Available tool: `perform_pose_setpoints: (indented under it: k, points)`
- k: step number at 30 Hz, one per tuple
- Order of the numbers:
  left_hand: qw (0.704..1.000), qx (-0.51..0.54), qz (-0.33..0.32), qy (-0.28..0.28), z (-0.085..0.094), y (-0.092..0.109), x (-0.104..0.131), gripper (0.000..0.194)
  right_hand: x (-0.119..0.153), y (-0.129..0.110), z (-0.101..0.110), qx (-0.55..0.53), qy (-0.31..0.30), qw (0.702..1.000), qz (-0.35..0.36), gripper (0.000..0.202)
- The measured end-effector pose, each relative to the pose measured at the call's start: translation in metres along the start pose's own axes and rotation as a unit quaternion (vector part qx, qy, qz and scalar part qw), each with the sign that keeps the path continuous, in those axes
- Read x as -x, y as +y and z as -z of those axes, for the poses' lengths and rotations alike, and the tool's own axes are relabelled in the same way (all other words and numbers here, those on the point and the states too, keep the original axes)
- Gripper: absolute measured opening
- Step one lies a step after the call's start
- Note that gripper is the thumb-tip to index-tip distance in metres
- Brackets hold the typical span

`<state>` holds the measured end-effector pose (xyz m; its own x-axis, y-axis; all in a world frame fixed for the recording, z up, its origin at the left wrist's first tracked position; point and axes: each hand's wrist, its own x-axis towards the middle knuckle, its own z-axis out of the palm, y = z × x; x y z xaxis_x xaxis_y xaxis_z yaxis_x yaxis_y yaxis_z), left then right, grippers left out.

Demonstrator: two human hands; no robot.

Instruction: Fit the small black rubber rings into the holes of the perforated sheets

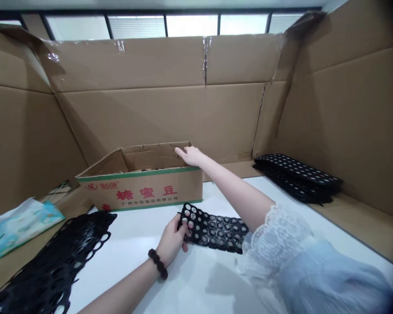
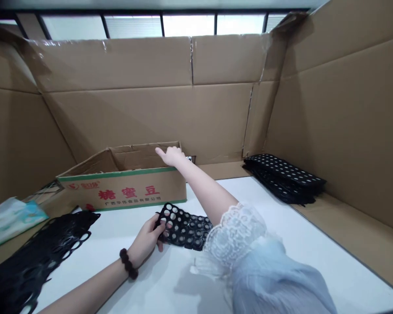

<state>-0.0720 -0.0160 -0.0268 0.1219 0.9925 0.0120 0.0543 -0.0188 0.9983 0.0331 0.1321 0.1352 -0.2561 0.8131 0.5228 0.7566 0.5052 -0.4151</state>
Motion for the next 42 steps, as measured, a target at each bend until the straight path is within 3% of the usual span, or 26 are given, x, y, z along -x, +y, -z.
perform_pose_setpoints:
  k: [3, 6, 10, 12, 14, 16, 18, 20, 22, 24, 27, 29, 32, 36, 39, 42]
  points:
    - [1.0, 0.011, 0.007, 0.013, 0.005, -0.002, -0.004, 0.028, 0.01, 0.003, -0.005, 0.003, 0.034, 0.999, 0.024, 0.036]
    - [0.999, 0.024, 0.046, 0.008, 0.006, 0.0, -0.006, 0.032, 0.061, 0.012, 0.0, -0.046, 0.108, 0.987, 0.106, 0.028]
    - [0.995, 0.079, 0.06, -0.027, 0.0, 0.005, -0.001, 0.031, 0.14, 0.028, -0.005, -0.084, 0.045, 0.99, 0.109, 0.025]
    - [0.99, 0.121, 0.05, -0.044, -0.004, 0.008, 0.004, 0.026, 0.167, 0.039, -0.017, -0.101, 0.003, 0.992, 0.076, 0.024]
    - [0.988, 0.139, 0.044, -0.048, -0.007, 0.01, 0.008, 0.02, 0.18, 0.049, -0.03, -0.132, -0.09, 0.986, 0.047, 0.028]
    - [0.99, 0.122, 0.046, -0.044, -0.009, 0.012, 0.01, 0.018, 0.184, 0.056, -0.038, -0.168, -0.177, 0.969, 0.043, 0.026]
    - [0.997, 0.068, 0.032, -0.023, -0.009, 0.014, 0.011, 0.025, 0.184, 0.057, -0.041, -0.187, -0.214, 0.957, 0.05, 0.021]
    - [0.999, -0.033, -0.018, 0.028, -0.007, 0.016, 0.011, 0.029, 0.184, 0.054, -0.039, -0.189, -0.205, 0.959, 0.055, 0.015]
    - [0.982, -0.143, -0.083, 0.088, -0.004, 0.018, 0.011, 0.03, 0.185, 0.049, -0.035, -0.201, -0.191, 0.959, 0.061, 0.01]
    - [0.962, -0.217, -0.128, 0.106, -0.003, 0.019, 0.011, 0.037, 0.189, 0.045, -0.032, -0.232, -0.191, 0.951, 0.066, 0.009]
    - [0.952, -0.268, -0.144, 0.025, -0.004, 0.02, 0.014, 0.022, 0.193, 0.043, -0.031, -0.263, -0.16, 0.95, 0.045, 0.017]
    - [0.953, -0.269, -0.132, -0.029, -0.006, 0.018, 0.015, 0.021, 0.194, 0.043, -0.029, -0.231, -0.097, 0.967, 0.037, 0.018]
    - [0.97, -0.216, -0.1, -0.039, -0.008, 0.016, 0.014, 0.025, 0.196, 0.04, -0.025, -0.149, -0.054, 0.986, 0.055, 0.016]
    - [0.99, -0.116, -0.041, -0.072, -0.009, 0.013, 0.014, 0.025, 0.203, 0.034, -0.027, -0.132, -0.173, 0.976, 0.011, 0.028]
    - [0.991, -0.073, -0.028, -0.105, -0.011, 0.015, 0.014, 0.022, 0.204, 0.034, -0.031, -0.179, -0.206, 0.962, -0.024, 0.034]
    - [0.989, -0.065, -0.039, -0.124, -0.012, 0.018, 0.015, 0.02, 0.2, 0.039, -0.032, -0.3, -0.261, 0.917, -0.032, 0.032]
